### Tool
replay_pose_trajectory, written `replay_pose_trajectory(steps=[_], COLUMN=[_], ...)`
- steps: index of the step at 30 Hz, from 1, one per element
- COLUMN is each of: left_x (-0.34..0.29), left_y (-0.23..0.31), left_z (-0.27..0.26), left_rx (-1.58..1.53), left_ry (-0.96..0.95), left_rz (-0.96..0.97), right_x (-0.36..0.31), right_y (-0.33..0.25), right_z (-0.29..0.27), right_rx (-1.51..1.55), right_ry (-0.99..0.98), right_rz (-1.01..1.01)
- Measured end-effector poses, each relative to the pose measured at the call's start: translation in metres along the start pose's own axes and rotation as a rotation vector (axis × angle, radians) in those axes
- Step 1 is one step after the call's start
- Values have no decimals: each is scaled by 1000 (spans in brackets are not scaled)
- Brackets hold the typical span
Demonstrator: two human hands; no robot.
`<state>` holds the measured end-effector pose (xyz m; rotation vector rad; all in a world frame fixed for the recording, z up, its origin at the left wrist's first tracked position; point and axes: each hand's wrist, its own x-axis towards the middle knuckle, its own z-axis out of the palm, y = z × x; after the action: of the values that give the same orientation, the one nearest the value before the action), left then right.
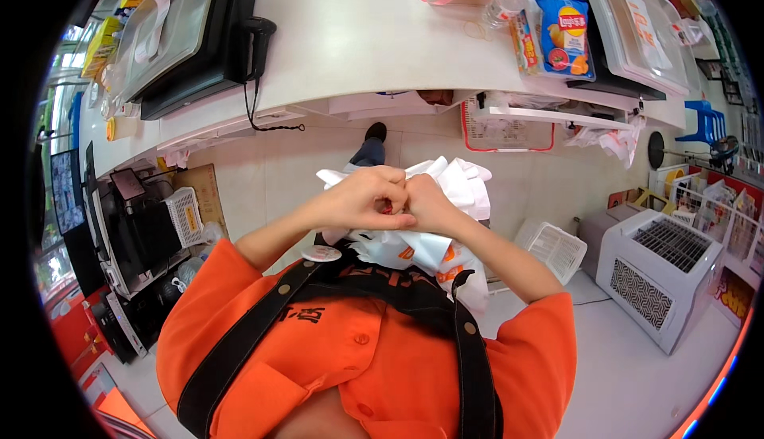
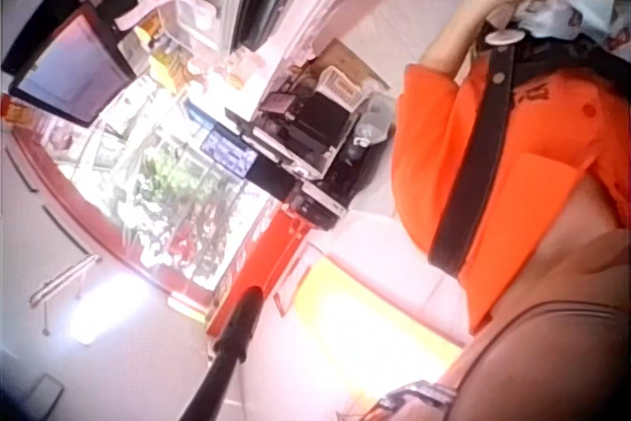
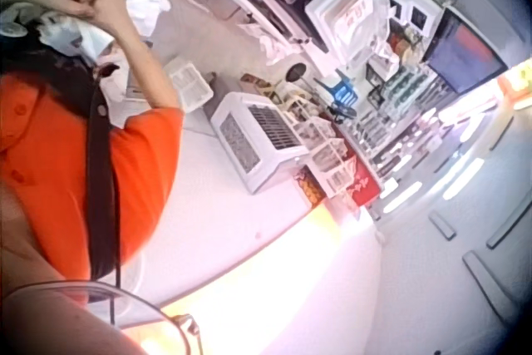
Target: The person retrieves and folds plastic bags on a counter in a store. They take another bag from a cabinet and smooth it by hand on the checkout surface.
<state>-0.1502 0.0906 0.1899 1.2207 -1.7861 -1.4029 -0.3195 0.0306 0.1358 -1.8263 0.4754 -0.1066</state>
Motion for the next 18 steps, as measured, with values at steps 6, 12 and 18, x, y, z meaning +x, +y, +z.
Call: replay_pose_trajectory(steps=[6, 12, 18], left_x=[-8, -10, 14], left_y=[-82, -151, -194], left_z=[-30, -13, -14], left_rx=[-361, -577, -876], left_ry=[-41, 294, 585], left_rz=[38, -120, -327], right_x=[42, 100, 155], right_y=[26, 61, 120], right_z=[-5, -4, -11], right_rx=[17, 211, 228], right_ry=[-170, -237, -345], right_rz=[165, 260, 394])
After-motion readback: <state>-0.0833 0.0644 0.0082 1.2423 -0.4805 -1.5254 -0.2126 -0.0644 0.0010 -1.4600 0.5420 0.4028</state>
